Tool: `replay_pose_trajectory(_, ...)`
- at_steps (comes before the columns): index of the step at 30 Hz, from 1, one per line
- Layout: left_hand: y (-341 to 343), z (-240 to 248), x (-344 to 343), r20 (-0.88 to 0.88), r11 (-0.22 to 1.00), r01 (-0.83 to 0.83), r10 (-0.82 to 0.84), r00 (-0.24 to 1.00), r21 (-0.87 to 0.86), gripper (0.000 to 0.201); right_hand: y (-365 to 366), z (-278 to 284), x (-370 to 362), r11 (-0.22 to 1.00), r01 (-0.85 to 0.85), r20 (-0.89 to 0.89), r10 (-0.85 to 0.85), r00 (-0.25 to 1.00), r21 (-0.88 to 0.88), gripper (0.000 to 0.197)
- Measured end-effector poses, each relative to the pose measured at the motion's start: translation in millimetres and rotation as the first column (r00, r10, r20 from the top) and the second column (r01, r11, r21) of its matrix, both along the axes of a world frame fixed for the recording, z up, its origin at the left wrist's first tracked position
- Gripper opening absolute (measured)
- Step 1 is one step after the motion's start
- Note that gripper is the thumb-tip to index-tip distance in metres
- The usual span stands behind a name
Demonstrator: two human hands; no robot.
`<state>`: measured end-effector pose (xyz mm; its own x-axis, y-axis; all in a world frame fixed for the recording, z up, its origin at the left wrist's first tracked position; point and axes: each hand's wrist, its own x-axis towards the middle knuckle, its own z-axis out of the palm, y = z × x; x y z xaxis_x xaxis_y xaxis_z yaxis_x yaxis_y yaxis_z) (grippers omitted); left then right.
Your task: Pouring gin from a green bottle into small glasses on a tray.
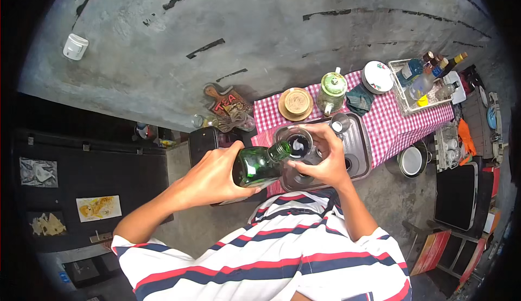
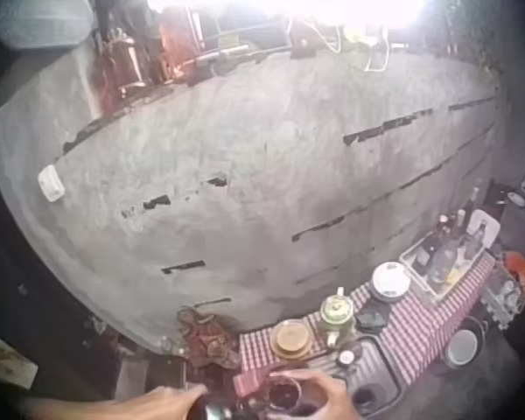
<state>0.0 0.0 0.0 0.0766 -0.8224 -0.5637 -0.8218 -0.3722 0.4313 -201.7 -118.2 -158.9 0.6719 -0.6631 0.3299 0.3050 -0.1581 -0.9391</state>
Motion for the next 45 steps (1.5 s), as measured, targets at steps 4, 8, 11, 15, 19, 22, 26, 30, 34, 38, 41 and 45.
replay_pose_trajectory(4, 4.1, -16.1, -3.2, -0.086, 0.986, -0.098, 0.087, 0.992, -0.134, 0.073, -4.4, 4.2, -2.7, 0.995, 0.086, 0.025, -0.087, 0.996, 0.047, 0.067)
replay_pose_trajectory(8, 8.0, -32.2, -4.7, -0.178, 0.911, -0.262, 0.214, 0.961, -0.318, 0.070, -11.2, 5.1, -8.8, 0.985, 0.170, 0.026, -0.171, 0.985, 0.041, 0.065)
replay_pose_trajectory(11, 14.4, -57.2, 1.2, -0.329, 0.819, -0.414, 0.295, 0.897, -0.397, 0.055, -14.5, 7.1, -13.7, 0.977, 0.212, 0.032, -0.213, 0.977, 0.018, 0.066)
replay_pose_trajectory(15, 21.0, -100.0, 9.8, -0.492, 0.689, -0.610, 0.404, 0.771, -0.391, 0.056, -18.0, 6.4, -21.6, 0.972, 0.230, 0.059, -0.232, 0.971, 0.034, 0.067)
replay_pose_trajectory(19, 19.3, -155.3, 16.0, -0.682, 0.496, -0.769, 0.396, 0.614, -0.404, 0.051, -17.4, 8.7, -24.3, 0.964, 0.263, 0.037, -0.265, 0.964, 0.045, 0.068)
replay_pose_trajectory(22, 7.2, -207.7, 22.4, -0.721, 0.357, -0.833, 0.425, 0.547, -0.422, 0.050, -16.9, 9.3, -28.3, 0.962, 0.274, 0.028, -0.274, 0.961, 0.023, 0.067)
replay_pose_trajectory(26, -11.4, -243.8, 15.3, -0.591, 0.174, -0.812, 0.605, 0.534, -0.557, 0.050, -13.5, 13.4, -27.4, 0.964, 0.265, 0.008, -0.265, 0.964, 0.003, 0.068)
replay_pose_trajectory(30, -34.0, -271.9, 10.4, -0.541, 0.106, -0.810, 0.693, 0.477, -0.577, 0.055, -14.3, 13.5, -28.8, 0.961, 0.274, -0.003, -0.274, 0.962, -0.039, 0.069)
replay_pose_trajectory(34, -50.7, -301.5, 17.5, -0.523, 0.098, -0.819, 0.725, 0.448, -0.565, 0.058, -11.9, 11.1, -33.1, 0.952, 0.306, -0.017, -0.306, 0.952, -0.031, 0.070)
replay_pose_trajectory(38, -64.9, -322.6, 21.0, -0.516, 0.084, -0.818, 0.738, 0.434, -0.569, 0.058, -12.0, 8.4, -37.8, 0.945, 0.328, -0.045, -0.328, 0.944, -0.014, 0.070)
replay_pose_trajectory(41, -75.8, -330.7, 23.6, -0.520, 0.073, -0.823, 0.742, 0.422, -0.563, 0.059, -14.1, 5.2, -41.7, 0.934, 0.356, -0.062, -0.357, 0.932, -0.022, 0.071)
replay_pose_trajectory(45, -89.5, -346.4, 30.8, -0.506, 0.020, -0.825, 0.781, 0.366, -0.565, 0.061, -14.3, 6.3, -41.0, 0.933, 0.359, -0.075, -0.360, 0.930, -0.031, 0.071)
